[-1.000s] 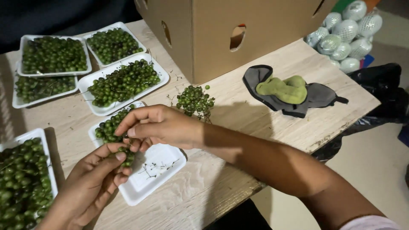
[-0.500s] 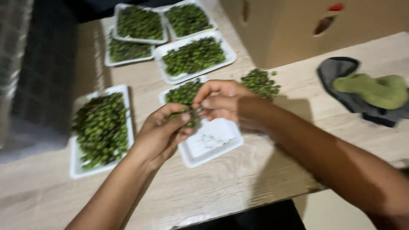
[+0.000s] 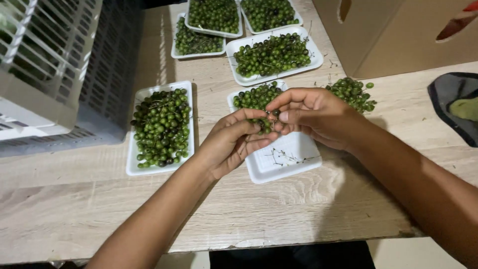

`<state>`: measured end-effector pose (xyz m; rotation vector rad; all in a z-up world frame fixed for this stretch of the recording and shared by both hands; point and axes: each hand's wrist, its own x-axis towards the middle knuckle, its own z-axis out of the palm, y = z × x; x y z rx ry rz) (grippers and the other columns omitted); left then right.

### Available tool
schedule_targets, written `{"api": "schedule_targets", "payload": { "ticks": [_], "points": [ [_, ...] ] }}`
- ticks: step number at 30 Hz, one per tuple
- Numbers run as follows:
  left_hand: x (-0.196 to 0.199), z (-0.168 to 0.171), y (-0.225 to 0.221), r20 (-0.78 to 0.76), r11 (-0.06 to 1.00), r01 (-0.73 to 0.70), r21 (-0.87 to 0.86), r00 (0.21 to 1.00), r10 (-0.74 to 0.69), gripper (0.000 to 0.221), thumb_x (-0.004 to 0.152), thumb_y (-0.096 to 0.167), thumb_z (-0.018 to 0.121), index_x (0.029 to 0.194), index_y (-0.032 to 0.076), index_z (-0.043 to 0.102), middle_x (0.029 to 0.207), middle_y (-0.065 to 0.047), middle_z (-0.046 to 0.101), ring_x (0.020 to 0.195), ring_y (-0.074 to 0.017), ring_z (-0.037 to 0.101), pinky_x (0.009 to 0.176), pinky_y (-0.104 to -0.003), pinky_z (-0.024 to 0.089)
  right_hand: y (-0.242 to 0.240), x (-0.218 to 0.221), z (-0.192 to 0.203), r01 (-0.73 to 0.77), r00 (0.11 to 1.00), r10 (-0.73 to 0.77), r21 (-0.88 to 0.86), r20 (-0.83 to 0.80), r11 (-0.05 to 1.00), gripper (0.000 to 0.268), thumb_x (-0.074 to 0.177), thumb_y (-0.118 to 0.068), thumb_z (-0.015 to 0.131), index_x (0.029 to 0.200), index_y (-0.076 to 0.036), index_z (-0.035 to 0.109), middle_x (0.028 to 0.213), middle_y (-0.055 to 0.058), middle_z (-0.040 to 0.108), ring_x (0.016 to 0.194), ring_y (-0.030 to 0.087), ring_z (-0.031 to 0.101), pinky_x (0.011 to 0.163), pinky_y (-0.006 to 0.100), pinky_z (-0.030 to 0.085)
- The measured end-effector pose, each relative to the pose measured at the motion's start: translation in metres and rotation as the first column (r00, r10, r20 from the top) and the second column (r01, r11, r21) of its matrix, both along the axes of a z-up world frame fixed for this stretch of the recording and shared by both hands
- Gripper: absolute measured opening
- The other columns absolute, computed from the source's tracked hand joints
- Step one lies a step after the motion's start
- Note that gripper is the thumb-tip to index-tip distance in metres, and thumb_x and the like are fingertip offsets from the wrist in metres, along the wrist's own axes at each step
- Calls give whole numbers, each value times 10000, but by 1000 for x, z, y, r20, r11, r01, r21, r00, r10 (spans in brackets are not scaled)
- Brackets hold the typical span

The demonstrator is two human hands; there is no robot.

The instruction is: Sorting small green berries by plucking them from stems and placing them into white trays.

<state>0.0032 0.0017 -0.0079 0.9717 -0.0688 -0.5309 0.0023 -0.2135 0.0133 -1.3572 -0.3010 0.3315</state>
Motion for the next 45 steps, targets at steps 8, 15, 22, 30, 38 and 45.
{"api": "schedule_targets", "payload": {
  "ticks": [8,15,22,30,38,45],
  "points": [
    [8,-14,-1,-86,988,121,-97,988,-130,432,1034,285,537,1238,-94,577,1087,-294,709,910,-315,756,736,-311,672,1,-6,2,47,998,-41,-107,54,993,239,904,19,617,1119,123,630,828,164,670,704,176,707,628,239,603],
    [8,-17,0,-66,983,146,-109,986,-153,539,1061,395,502,1284,-95,527,1132,-317,671,944,-345,747,813,-353,656,1,-1,3,131,964,-59,-267,259,955,232,844,47,700,1074,68,680,788,165,678,661,185,677,645,292,587],
    [1,-3,-2,-54,989,111,-101,992,-116,507,1060,348,541,1279,-107,492,1175,-342,642,956,-392,730,826,-399,642,7,-9,1,168,889,40,-406,456,898,285,850,35,684,1132,22,720,967,136,638,896,202,637,809,365,542],
    [13,-29,0,11,986,114,-123,993,-114,391,1067,211,571,1316,-90,551,1161,-290,680,937,-337,748,812,-346,662,9,-11,4,181,882,29,-395,469,901,210,884,40,635,1076,15,718,935,111,653,874,193,663,778,342,528],
    [20,-15,7,38,991,107,-78,994,-104,306,1024,67,611,1287,-86,572,1059,-258,694,842,-254,777,733,-279,687,6,-10,-8,260,887,-62,-383,457,887,84,823,26,733,877,21,670,771,92,579,674,151,603,581,264,507],
    [46,11,14,68,999,-5,54,998,2,271,1015,138,632,1219,-39,603,927,-175,707,667,-120,742,537,-143,615,8,-10,-13,176,769,207,-512,604,841,101,854,6,669,780,-37,615,692,75,578,604,192,597,562,279,512]
  ]
}}
